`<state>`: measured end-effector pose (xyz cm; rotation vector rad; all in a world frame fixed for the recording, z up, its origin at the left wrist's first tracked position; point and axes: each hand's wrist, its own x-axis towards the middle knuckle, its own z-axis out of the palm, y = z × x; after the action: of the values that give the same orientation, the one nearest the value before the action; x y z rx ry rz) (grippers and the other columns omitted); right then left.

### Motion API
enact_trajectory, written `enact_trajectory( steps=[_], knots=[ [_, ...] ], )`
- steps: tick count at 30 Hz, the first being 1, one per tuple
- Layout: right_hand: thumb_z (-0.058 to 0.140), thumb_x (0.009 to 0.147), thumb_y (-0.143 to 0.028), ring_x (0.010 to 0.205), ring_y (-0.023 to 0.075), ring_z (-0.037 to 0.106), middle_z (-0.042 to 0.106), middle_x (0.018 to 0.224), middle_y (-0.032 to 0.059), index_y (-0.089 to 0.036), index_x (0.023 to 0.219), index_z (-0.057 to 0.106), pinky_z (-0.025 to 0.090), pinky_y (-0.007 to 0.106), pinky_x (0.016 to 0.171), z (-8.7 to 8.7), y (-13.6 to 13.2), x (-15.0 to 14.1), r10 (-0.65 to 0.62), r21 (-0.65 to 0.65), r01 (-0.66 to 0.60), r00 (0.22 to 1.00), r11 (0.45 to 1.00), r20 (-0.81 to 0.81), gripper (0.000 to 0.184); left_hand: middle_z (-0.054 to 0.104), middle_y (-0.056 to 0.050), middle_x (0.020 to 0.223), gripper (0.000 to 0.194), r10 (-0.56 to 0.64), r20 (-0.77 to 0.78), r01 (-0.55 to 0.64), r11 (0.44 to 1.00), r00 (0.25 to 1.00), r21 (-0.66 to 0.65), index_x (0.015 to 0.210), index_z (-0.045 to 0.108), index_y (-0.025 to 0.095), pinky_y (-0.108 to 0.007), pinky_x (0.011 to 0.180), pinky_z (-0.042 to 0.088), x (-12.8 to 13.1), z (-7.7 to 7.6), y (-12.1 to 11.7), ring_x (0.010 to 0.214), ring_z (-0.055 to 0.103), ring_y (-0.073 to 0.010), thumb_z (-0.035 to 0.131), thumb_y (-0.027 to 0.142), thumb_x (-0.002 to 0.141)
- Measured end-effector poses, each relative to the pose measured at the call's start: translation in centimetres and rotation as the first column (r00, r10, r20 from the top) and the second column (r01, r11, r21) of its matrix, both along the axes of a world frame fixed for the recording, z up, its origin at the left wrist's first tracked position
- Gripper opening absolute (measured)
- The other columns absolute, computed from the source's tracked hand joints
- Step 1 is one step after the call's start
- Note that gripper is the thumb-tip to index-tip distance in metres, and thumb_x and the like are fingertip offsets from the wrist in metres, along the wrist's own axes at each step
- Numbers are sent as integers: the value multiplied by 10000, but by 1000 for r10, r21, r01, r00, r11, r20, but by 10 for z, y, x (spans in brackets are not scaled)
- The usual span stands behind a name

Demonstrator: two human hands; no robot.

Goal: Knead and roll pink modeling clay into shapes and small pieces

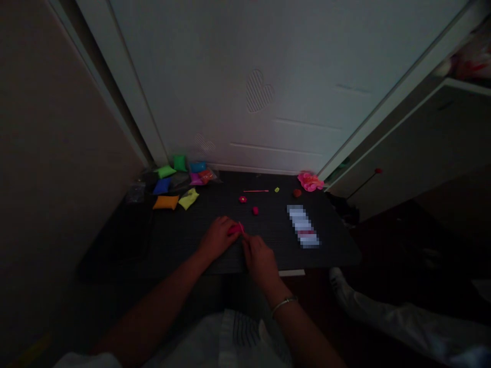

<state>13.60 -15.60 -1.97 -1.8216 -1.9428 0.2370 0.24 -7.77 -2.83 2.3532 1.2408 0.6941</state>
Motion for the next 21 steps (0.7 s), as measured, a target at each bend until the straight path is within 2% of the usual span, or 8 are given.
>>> enact_trajectory(
  steps=[21],
  knots=[
    [357, 885, -155, 663, 141, 576, 595, 814, 67, -143, 1022, 553, 461, 230, 582, -7, 1, -2, 47, 13, -50, 982, 999, 185, 239, 588, -47, 843, 142, -4, 1, 4, 1000, 1000, 6, 862, 598, 167, -317, 754, 426, -1, -2, 0, 828, 522, -184, 559, 240, 747]
  ],
)
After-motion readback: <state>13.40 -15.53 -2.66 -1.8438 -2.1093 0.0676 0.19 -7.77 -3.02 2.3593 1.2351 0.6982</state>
